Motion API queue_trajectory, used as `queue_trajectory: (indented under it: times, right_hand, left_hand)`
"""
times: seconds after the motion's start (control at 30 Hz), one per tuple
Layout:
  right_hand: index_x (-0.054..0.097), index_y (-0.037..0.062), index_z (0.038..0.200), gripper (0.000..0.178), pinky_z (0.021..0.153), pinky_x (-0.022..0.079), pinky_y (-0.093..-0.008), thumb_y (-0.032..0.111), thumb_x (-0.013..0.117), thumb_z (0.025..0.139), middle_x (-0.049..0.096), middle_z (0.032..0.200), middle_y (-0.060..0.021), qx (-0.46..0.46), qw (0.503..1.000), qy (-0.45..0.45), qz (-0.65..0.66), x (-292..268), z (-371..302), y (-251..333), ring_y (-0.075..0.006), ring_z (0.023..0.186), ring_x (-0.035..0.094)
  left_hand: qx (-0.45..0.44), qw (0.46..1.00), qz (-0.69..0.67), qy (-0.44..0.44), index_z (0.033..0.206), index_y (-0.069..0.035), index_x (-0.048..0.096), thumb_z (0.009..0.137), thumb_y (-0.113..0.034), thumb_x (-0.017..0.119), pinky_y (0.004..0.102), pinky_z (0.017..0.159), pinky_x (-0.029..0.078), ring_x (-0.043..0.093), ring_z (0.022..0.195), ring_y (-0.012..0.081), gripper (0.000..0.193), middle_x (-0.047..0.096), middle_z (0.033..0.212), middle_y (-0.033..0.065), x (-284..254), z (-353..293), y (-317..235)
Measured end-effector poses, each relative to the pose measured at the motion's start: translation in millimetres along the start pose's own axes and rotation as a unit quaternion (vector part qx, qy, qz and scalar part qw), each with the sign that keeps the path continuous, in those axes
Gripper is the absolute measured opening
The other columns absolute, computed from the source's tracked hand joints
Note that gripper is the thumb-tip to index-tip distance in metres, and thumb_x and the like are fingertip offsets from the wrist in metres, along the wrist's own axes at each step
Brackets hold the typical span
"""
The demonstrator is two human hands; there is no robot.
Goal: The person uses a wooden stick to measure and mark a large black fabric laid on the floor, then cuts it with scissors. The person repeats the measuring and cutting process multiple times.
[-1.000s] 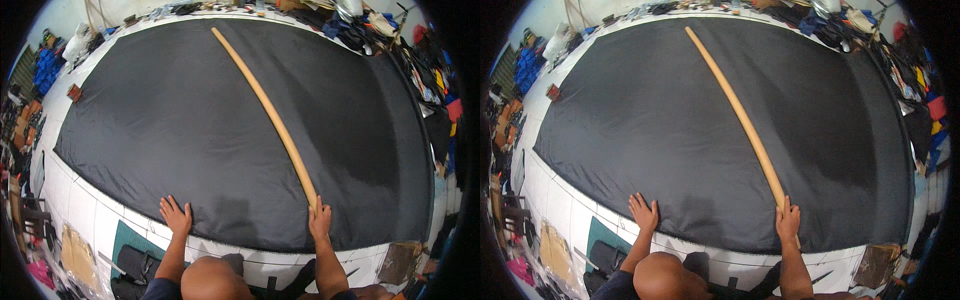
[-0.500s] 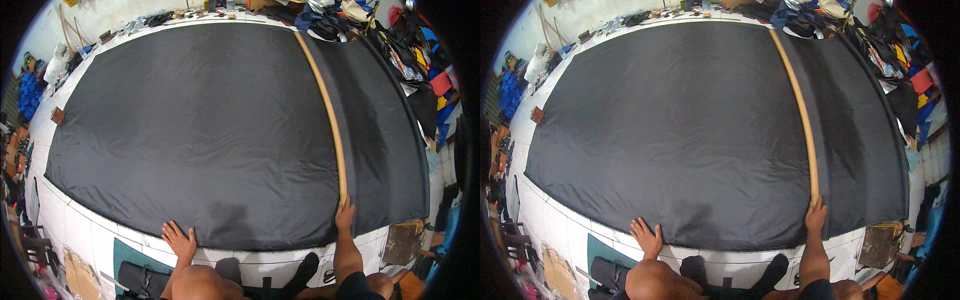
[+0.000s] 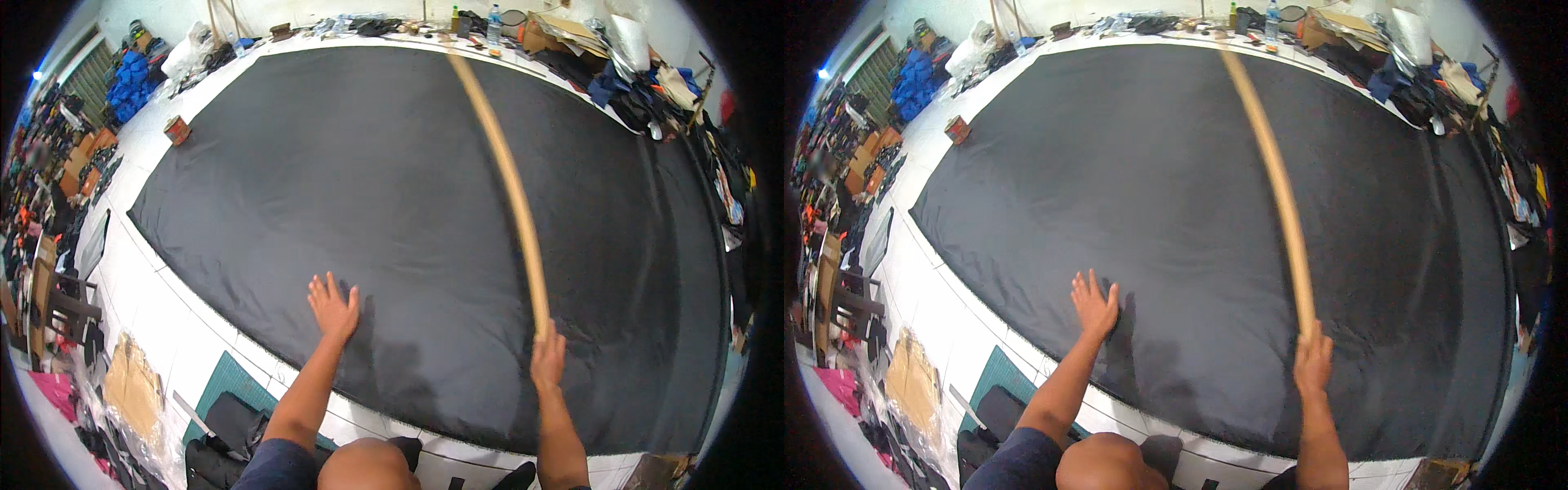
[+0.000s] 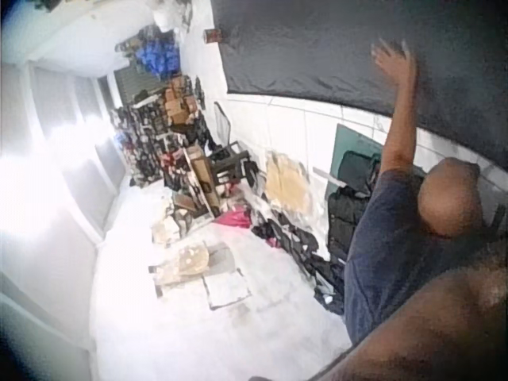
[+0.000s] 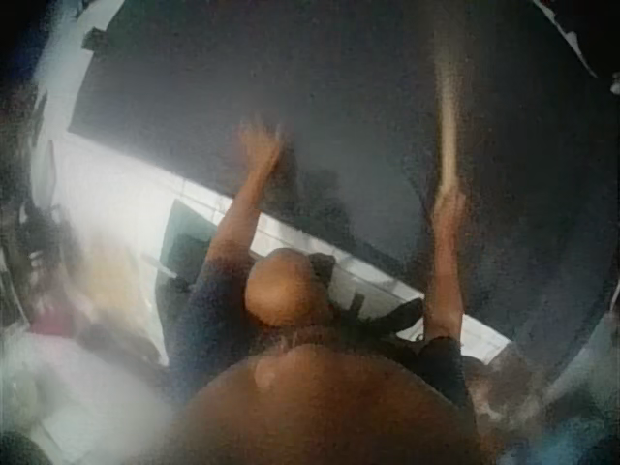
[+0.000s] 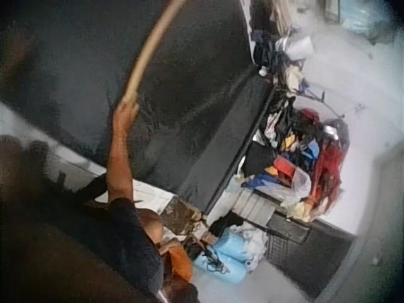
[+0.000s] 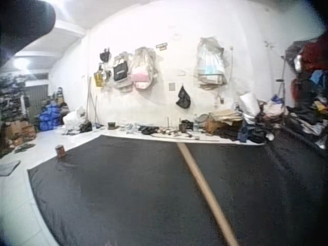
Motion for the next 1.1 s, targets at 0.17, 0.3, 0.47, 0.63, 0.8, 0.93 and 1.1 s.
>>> queue_trajectory:
  times: [0.17, 0.3, 0.47, 0.63, 0.8, 0.93, 1.1]
  right_hand:
    - [0.051, 0.023, 0.145, 0.05, 0.077, 0.053, -0.0472, 0.032, 0.062, 0.098, 0.054, 0.101, -0.014, -0.159, 0.983, 0.097, 0.003, 75, 68, 158, -0.0349, 0.094, 0.058]
    - [0.054, 0.0283, 0.143, 0.047, 0.079, 0.052, -0.0443, 0.034, 0.062, 0.097, 0.053, 0.098, -0.0112, -0.308, 0.946, 0.097, -0.001, 136, 127, 249, -0.0307, 0.091, 0.057]
    - [0.05, 0.033, 0.145, 0.048, 0.082, 0.052, -0.0466, 0.036, 0.059, 0.098, 0.053, 0.102, -0.0105, -0.351, 0.931, 0.087, -0.055, 203, 199, 321, -0.0303, 0.095, 0.058]
    - [0.045, 0.0263, 0.15, 0.053, 0.087, 0.05, -0.05, 0.039, 0.057, 0.099, 0.056, 0.111, -0.0136, -0.261, 0.959, 0.084, -0.071, 220, 285, 349, -0.033, 0.104, 0.058]
    - [0.04, 0.0236, 0.154, 0.059, 0.087, 0.051, -0.0493, 0.038, 0.058, 0.099, 0.058, 0.108, -0.015, -0.272, 0.941, 0.147, -0.135, 203, 289, 320, -0.0339, 0.104, 0.059]
    - [0.039, 0.0285, 0.154, 0.059, 0.083, 0.053, -0.0487, 0.035, 0.059, 0.099, 0.057, 0.105, -0.0144, -0.252, 0.938, 0.154, -0.183, 201, 305, 305, -0.0335, 0.097, 0.06]
    - [0.036, 0.0367, 0.154, 0.058, 0.081, 0.055, -0.0488, 0.034, 0.057, 0.1, 0.055, 0.105, -0.014, -0.28, 0.941, 0.066, -0.178, 247, 372, 374, -0.0341, 0.094, 0.06]
  left_hand:
    - [-0.011, 0.998, 0.061, -0.001, 0.156, 0.0, 0.029, 0.096, -0.058, 0.05, 0.0532, 0.123, 0.011, 0.017, 0.151, 0.0442, 0.085, 0.02, 0.161, 0.0294, 36, 20, -12]
    - [-0.006, 0.999, 0.043, -0.008, 0.154, 0.0, 0.034, 0.094, -0.058, 0.051, 0.0541, 0.122, 0.014, 0.022, 0.15, 0.0428, 0.085, 0.024, 0.16, 0.0303, 37, 21, -21]
    - [-0.023, 0.999, 0.043, 0.02, 0.154, -0.001, 0.033, 0.093, -0.055, 0.054, 0.0531, 0.123, 0.014, 0.02, 0.15, 0.0423, 0.084, 0.023, 0.161, 0.0284, 32, 25, -22]
    - [-0.034, 0.998, 0.009, 0.052, 0.154, -0.001, 0.034, 0.092, -0.054, 0.055, 0.0543, 0.123, 0.013, 0.018, 0.151, 0.0422, 0.084, 0.022, 0.161, 0.0279, 26, 32, -27]
    - [-0.056, 0.996, 0.004, 0.066, 0.152, -0.001, 0.037, 0.091, -0.053, 0.057, 0.0579, 0.121, 0.013, 0.02, 0.15, 0.0446, 0.083, 0.024, 0.16, 0.0301, 24, 35, -17]
    - [-0.055, 0.995, 0.008, 0.086, 0.151, -0.001, 0.039, 0.09, -0.053, 0.058, 0.0589, 0.121, 0.014, 0.022, 0.149, 0.0458, 0.083, 0.026, 0.159, 0.0309, 25, 41, -21]
    - [-0.042, 0.996, 0.015, 0.073, 0.148, 0.0, 0.044, 0.088, -0.054, 0.06, 0.0604, 0.12, 0.016, 0.025, 0.147, 0.0469, 0.082, 0.029, 0.157, 0.0319, 29, 40, -21]
Point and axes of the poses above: each hand's wrist, its own z-axis towards the middle knuckle, its own x-axis out of the palm, y = z × x, the point moved 3 cm from there along z, towards the middle knuckle
